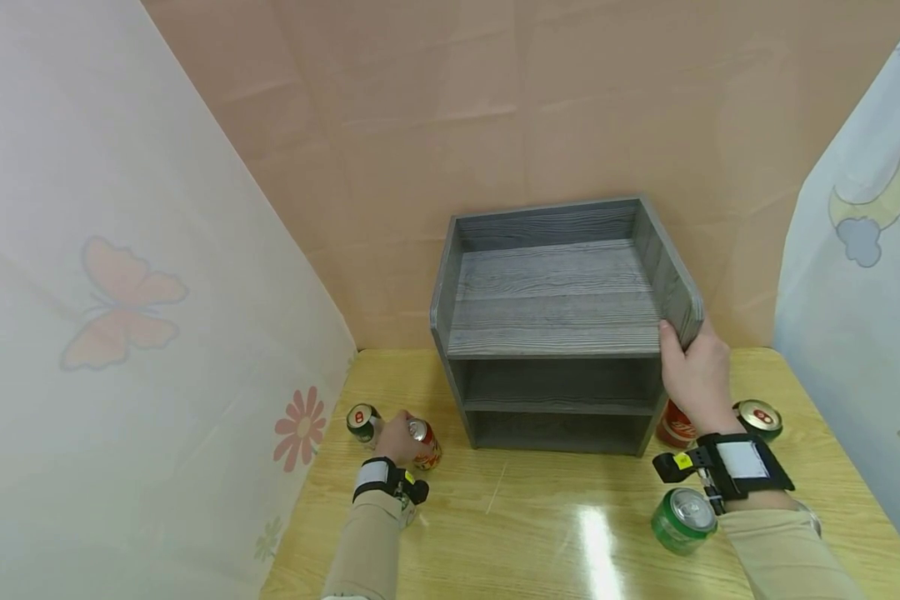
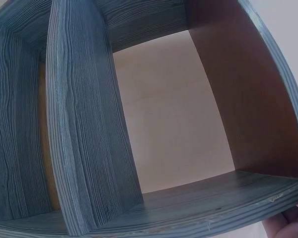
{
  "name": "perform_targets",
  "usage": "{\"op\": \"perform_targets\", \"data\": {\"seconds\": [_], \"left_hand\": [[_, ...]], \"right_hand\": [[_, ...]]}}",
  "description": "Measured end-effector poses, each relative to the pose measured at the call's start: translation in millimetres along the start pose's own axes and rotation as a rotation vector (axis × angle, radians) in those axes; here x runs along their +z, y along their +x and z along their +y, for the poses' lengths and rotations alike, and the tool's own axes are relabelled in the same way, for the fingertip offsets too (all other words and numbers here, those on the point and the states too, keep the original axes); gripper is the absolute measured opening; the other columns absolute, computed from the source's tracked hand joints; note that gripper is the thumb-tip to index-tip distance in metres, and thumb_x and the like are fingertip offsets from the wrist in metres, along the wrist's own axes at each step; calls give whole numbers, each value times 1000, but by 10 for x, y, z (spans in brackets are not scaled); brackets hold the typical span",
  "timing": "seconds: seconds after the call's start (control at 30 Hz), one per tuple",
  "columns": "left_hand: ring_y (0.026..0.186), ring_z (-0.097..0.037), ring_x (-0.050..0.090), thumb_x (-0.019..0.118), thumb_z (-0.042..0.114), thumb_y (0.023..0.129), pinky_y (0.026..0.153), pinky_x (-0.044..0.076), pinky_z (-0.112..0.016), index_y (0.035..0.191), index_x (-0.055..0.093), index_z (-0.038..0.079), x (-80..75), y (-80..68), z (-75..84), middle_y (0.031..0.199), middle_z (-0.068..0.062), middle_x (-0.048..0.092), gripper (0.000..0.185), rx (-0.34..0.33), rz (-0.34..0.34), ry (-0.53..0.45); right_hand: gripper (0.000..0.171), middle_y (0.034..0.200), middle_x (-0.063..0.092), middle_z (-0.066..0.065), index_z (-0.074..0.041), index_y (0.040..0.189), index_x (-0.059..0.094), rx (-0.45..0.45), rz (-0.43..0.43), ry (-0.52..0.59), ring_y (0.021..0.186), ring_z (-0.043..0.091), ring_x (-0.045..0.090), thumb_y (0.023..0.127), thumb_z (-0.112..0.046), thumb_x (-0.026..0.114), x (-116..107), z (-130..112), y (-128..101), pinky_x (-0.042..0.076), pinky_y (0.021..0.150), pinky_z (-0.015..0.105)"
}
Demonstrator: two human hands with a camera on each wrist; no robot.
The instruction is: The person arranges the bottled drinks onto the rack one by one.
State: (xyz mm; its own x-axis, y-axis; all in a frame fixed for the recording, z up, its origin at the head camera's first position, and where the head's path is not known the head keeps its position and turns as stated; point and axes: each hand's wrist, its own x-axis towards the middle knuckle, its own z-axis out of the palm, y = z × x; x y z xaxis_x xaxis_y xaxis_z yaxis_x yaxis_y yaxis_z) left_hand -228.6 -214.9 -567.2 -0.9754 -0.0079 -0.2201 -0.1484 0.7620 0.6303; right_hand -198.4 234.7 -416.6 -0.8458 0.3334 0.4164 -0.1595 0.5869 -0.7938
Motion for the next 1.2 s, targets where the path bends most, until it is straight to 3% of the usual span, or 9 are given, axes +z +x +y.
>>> {"op": "perform_targets", "data": {"seconds": [0.33,0.47,0.73,0.87,1.2], "left_hand": [[92,-31,66,93,15,71,76,56,-46,116,55,1,-62,69,-11,102,-14,65,60,29,47,63],[90,-32,67,92,14,71,76,56,-46,115,55,0,-196,92,112,102,-15,65,59,73,82,49],[94,-30,67,89,15,75,77,56,-44,121,54,-1,-424,78,317,106,-15,65,60,72,119,19],[94,-30,67,87,16,76,77,56,-44,122,55,-2,-544,58,452,107,-15,66,59,107,145,-12],[96,-31,67,86,17,76,79,56,-44,127,56,-3,-791,11,699,109,-17,67,62,158,206,13]], "right_hand": [[42,123,58,35,9,131,49,-17,7,8,113,50,57,105,-24,51,17,2,-9,41,91,65],[42,124,58,36,9,131,49,-14,20,19,115,51,56,105,-23,52,10,-4,-8,40,92,66],[42,124,58,35,9,132,48,-10,17,17,115,50,56,105,-23,51,11,-8,-10,41,92,66],[45,125,57,35,9,134,47,9,1,36,113,48,55,106,-26,50,5,-4,-4,40,92,65],[47,129,56,33,7,138,45,15,-15,48,115,46,55,107,-27,50,10,30,5,41,94,67]]}}
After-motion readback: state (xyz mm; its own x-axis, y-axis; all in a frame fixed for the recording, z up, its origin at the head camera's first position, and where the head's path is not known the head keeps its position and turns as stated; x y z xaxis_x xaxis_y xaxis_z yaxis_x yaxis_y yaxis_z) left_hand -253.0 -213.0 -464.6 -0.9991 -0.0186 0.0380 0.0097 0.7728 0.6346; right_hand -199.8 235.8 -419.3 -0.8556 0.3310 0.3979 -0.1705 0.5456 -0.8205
